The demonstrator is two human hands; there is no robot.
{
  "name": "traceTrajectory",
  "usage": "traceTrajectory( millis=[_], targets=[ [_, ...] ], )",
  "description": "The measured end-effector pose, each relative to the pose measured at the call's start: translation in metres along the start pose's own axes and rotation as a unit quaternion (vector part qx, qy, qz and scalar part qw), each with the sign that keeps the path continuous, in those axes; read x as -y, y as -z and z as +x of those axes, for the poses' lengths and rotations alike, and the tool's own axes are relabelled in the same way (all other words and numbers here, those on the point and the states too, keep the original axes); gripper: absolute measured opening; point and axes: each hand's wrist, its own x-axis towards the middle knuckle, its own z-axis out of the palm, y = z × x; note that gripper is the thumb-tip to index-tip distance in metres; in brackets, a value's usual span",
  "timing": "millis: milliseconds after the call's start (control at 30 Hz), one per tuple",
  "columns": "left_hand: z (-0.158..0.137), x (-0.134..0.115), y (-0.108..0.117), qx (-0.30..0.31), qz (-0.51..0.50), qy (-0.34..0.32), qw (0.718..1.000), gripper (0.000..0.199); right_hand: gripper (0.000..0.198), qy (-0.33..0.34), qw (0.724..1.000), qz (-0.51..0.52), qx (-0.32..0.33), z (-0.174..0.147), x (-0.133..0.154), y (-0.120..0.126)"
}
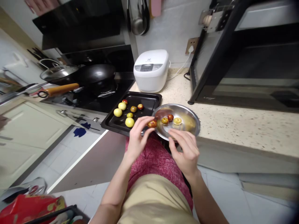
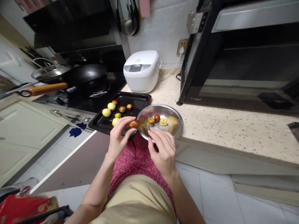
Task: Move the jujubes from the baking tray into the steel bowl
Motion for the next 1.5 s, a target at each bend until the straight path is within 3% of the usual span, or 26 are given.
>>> traceTrajectory(
  millis=[167, 367, 467, 667, 867, 1100, 1233, 1500],
  targets=[
    [-0.022, -0.016, -0.035, -0.001, -0.096, -0.022, 0.995, 0.030, 0.037, -0.032, 0.999, 0.019, 0.003, 0.002, 0.006, -0.001],
    [-0.032, -0.013, -0.048, -0.043, -0.093, -0.040, 0.994, 0.034, 0.033, -0.130, 0.986, 0.103, 0.036, 0.001, 0.011, 0.002],
    [-0.034, -0.011, -0.050, -0.042, -0.071, -0.063, 0.995, 0.038, 0.029, -0.147, 0.982, 0.113, 0.041, 0.006, 0.011, 0.003],
    [-0.035, -0.001, -0.051, 0.001, -0.022, -0.074, 0.997, 0.041, 0.019, -0.170, 0.984, 0.002, 0.057, 0.026, -0.018, 0.013],
    [-0.035, 0.010, -0.051, 0.020, 0.012, -0.106, 0.994, 0.037, 0.015, -0.178, 0.964, -0.100, 0.173, 0.041, -0.049, 0.018],
    [-0.035, 0.011, -0.052, 0.021, 0.040, -0.136, 0.990, 0.028, 0.020, -0.189, 0.916, -0.202, 0.292, 0.046, -0.047, 0.004],
    [-0.034, 0.011, -0.051, 0.023, 0.043, -0.140, 0.989, 0.026, 0.020, -0.188, 0.903, -0.247, 0.296, 0.047, -0.046, 0.000],
    [-0.034, 0.011, -0.052, 0.026, 0.038, -0.137, 0.990, 0.028, 0.019, -0.163, 0.911, -0.256, 0.279, 0.043, -0.053, -0.001]
  ],
)
